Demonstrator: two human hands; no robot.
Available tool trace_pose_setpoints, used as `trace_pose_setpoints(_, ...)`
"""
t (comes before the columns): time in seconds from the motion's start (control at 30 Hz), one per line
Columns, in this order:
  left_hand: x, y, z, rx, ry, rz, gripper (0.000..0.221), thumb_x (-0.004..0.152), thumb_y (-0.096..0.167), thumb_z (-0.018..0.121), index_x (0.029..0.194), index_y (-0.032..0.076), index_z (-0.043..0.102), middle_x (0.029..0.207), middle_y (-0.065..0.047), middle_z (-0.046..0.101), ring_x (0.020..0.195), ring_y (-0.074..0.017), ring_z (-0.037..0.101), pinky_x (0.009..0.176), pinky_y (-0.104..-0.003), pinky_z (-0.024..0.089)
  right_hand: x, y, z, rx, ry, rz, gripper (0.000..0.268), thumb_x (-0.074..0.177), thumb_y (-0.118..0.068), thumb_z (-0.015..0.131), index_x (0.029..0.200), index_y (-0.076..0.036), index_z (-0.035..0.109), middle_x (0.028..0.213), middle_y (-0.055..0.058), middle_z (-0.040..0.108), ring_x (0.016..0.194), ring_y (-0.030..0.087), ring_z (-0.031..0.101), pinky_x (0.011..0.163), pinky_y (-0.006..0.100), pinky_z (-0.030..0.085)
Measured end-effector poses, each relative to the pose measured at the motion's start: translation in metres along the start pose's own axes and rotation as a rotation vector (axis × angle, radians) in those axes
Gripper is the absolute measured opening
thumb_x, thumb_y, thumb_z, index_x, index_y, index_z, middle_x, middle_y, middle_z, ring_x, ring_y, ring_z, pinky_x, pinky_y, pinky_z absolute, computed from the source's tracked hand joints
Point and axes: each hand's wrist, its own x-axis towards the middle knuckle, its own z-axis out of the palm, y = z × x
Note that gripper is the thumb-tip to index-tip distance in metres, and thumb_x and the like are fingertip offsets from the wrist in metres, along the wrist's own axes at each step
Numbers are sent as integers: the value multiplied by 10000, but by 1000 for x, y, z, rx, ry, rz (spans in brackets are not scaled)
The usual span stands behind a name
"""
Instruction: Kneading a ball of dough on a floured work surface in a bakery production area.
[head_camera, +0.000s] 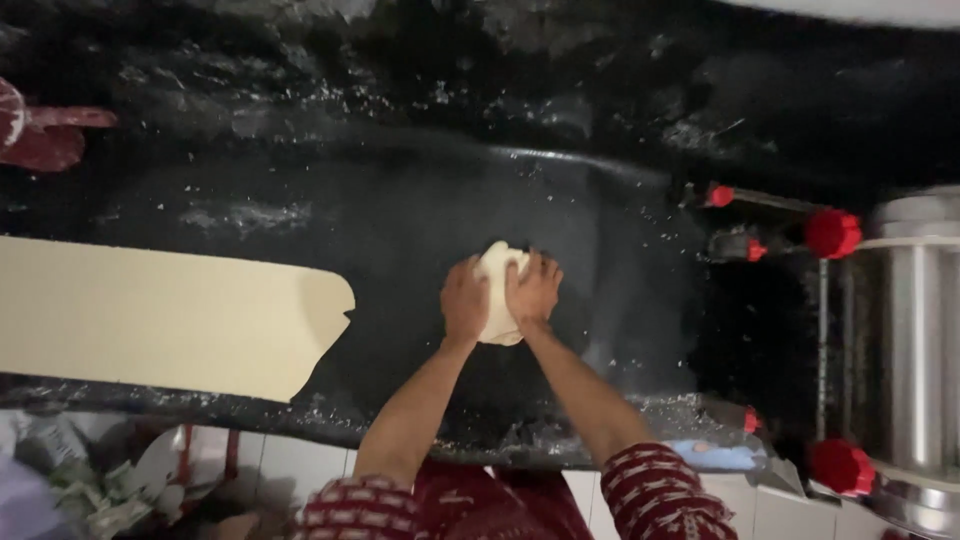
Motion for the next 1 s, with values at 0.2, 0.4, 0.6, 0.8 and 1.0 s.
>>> trace_pose_setpoints(0.2, 11, -4, 18, 25, -217, -245, 439, 968, 449, 517, 1273, 161, 644, 1061, -80, 676, 973, -301, 709, 823, -469, 597, 5, -7, -2, 8, 210, -44, 311, 810, -379, 769, 1068, -243, 661, 960, 17, 547, 910, 265, 616, 709, 431, 590)
trace_pose_setpoints(0.4, 13, -30, 44, 102, -167, -235, 327, 963, 493, 467, 1084, 264, 665, 878, 4, 652, 797, -275, 722, 716, -462, 590, 9, 28, 37, 80, 65, 61, 252, 871, -469, 676, 1014, -270, 614, 1005, 26, 538, 986, 275, 601, 748, 452, 580)
trace_pose_setpoints(0.6, 18, -46, 46, 20, -151, -143, 435, 967, 507, 358, 1003, 240, 699, 806, -24, 660, 737, -317, 732, 659, -479, 572, 11, 23, 33, 152, 165, 15, 207, 849, -384, 702, 963, -241, 606, 923, 38, 527, 884, 295, 593, 763, 430, 545)
trace_pose_setpoints(0.8, 25, -31, 17, -99, -136, -39, 511, 1031, 468, 275, 1067, 205, 711, 851, -34, 693, 784, -283, 744, 662, -405, 571, 11, 12, 23, 220, 191, 37, 195, 856, -333, 715, 944, -194, 611, 886, 62, 567, 871, 308, 619, 774, 450, 533)
trace_pose_setpoints(1.0, 18, -29, 14, -50, -29, -56, 385, 1010, 385, 368, 1020, 212, 712, 845, -50, 692, 771, -341, 739, 680, -480, 583, 12, 22, 23, 328, -51, 145, 335, 842, -384, 770, 1053, -159, 640, 983, 150, 649, 1004, 405, 661, 859, 530, 537)
